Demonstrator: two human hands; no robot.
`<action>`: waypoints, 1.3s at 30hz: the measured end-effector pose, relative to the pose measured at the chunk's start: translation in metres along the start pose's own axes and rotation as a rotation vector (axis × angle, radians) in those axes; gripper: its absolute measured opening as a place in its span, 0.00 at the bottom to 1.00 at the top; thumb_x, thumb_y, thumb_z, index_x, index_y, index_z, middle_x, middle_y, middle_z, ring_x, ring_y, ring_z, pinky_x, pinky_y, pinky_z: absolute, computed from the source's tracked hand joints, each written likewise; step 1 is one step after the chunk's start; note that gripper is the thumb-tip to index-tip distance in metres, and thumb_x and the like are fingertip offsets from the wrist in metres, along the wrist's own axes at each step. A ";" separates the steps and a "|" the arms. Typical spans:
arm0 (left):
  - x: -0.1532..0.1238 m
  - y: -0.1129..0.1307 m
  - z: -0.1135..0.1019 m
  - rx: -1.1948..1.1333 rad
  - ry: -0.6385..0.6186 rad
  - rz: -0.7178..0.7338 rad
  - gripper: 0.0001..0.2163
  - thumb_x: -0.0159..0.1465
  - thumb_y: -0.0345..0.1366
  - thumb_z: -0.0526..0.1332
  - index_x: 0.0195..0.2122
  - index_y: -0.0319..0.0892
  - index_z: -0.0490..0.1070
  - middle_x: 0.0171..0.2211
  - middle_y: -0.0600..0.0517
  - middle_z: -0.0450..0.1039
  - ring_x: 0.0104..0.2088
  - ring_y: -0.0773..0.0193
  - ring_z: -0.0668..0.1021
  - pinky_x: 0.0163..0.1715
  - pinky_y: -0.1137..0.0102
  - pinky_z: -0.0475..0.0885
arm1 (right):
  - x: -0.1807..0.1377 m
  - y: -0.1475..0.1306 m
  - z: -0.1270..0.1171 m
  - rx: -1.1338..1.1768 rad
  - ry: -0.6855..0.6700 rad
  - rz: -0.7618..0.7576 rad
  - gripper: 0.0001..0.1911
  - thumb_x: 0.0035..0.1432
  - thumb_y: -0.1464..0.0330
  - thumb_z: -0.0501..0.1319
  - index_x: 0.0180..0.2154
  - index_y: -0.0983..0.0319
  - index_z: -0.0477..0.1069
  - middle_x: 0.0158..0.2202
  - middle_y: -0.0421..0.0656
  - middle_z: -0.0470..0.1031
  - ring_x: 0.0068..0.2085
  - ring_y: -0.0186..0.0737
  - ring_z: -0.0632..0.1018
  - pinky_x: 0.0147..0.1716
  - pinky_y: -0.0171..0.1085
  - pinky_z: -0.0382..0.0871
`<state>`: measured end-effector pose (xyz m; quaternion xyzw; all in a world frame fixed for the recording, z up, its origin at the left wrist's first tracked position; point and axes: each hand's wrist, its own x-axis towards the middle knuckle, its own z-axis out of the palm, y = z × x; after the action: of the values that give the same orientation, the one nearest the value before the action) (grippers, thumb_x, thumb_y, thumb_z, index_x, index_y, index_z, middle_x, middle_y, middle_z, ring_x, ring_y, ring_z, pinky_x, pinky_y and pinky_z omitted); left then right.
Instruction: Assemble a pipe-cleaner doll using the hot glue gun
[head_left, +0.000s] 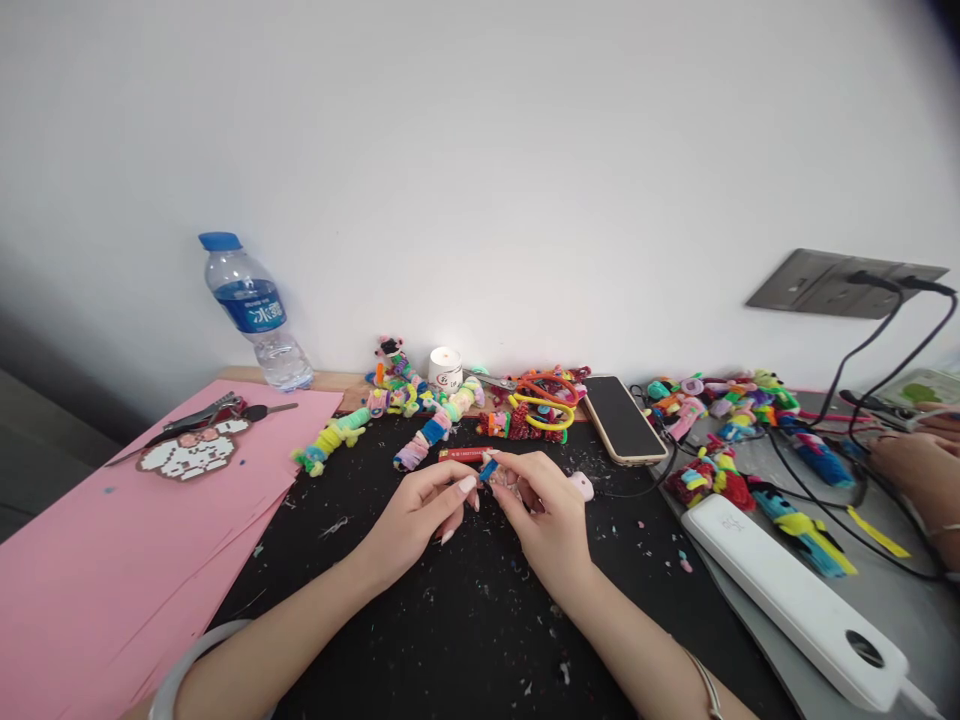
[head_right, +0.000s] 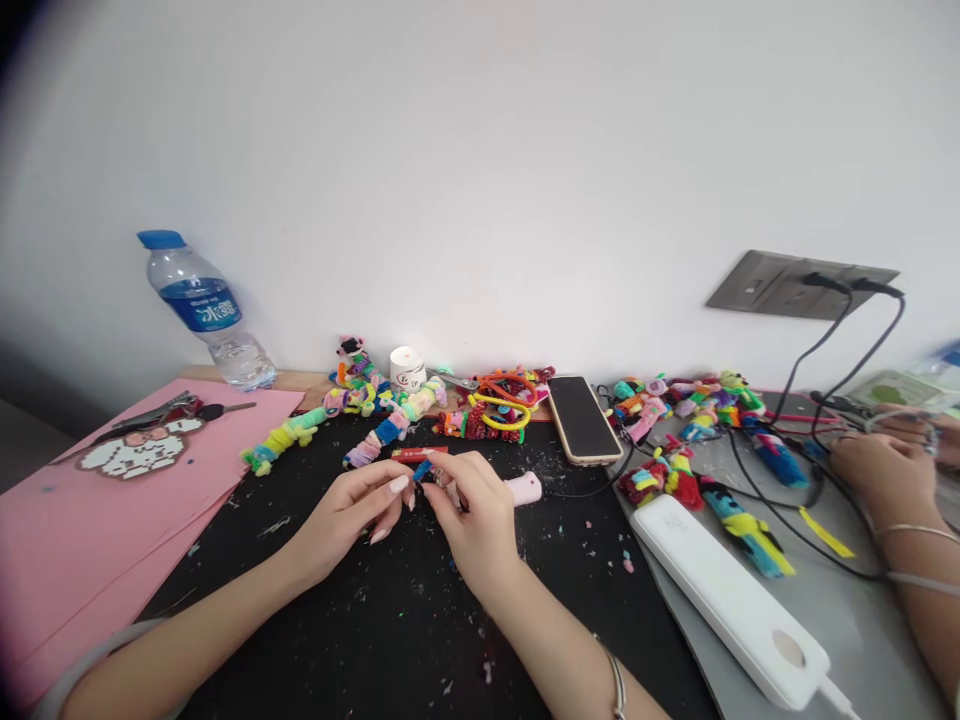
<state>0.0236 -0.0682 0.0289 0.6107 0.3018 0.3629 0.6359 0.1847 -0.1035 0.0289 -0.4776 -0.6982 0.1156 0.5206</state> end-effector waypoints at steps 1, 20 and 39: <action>0.000 0.000 0.000 0.002 0.008 -0.001 0.11 0.63 0.40 0.53 0.30 0.38 0.68 0.20 0.58 0.62 0.16 0.75 0.61 0.18 0.75 0.57 | 0.000 0.000 0.000 0.004 -0.001 0.003 0.14 0.56 0.77 0.58 0.44 0.60 0.71 0.29 0.40 0.68 0.29 0.34 0.69 0.28 0.33 0.65; -0.001 -0.004 0.000 -0.006 0.133 -0.032 0.08 0.58 0.39 0.60 0.34 0.39 0.69 0.21 0.59 0.62 0.18 0.76 0.63 0.17 0.77 0.59 | -0.002 0.002 0.003 0.056 -0.044 0.081 0.16 0.54 0.78 0.58 0.44 0.59 0.71 0.34 0.42 0.72 0.27 0.33 0.70 0.28 0.33 0.67; 0.000 -0.006 -0.010 0.530 0.225 0.174 0.06 0.61 0.35 0.56 0.36 0.41 0.69 0.24 0.55 0.68 0.20 0.70 0.69 0.22 0.74 0.65 | 0.002 0.003 -0.001 -0.015 -0.124 0.032 0.14 0.58 0.76 0.53 0.44 0.60 0.71 0.40 0.45 0.74 0.40 0.38 0.74 0.39 0.37 0.70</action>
<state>0.0163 -0.0623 0.0219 0.7351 0.4010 0.3898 0.3833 0.1869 -0.1010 0.0287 -0.4848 -0.7221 0.1480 0.4708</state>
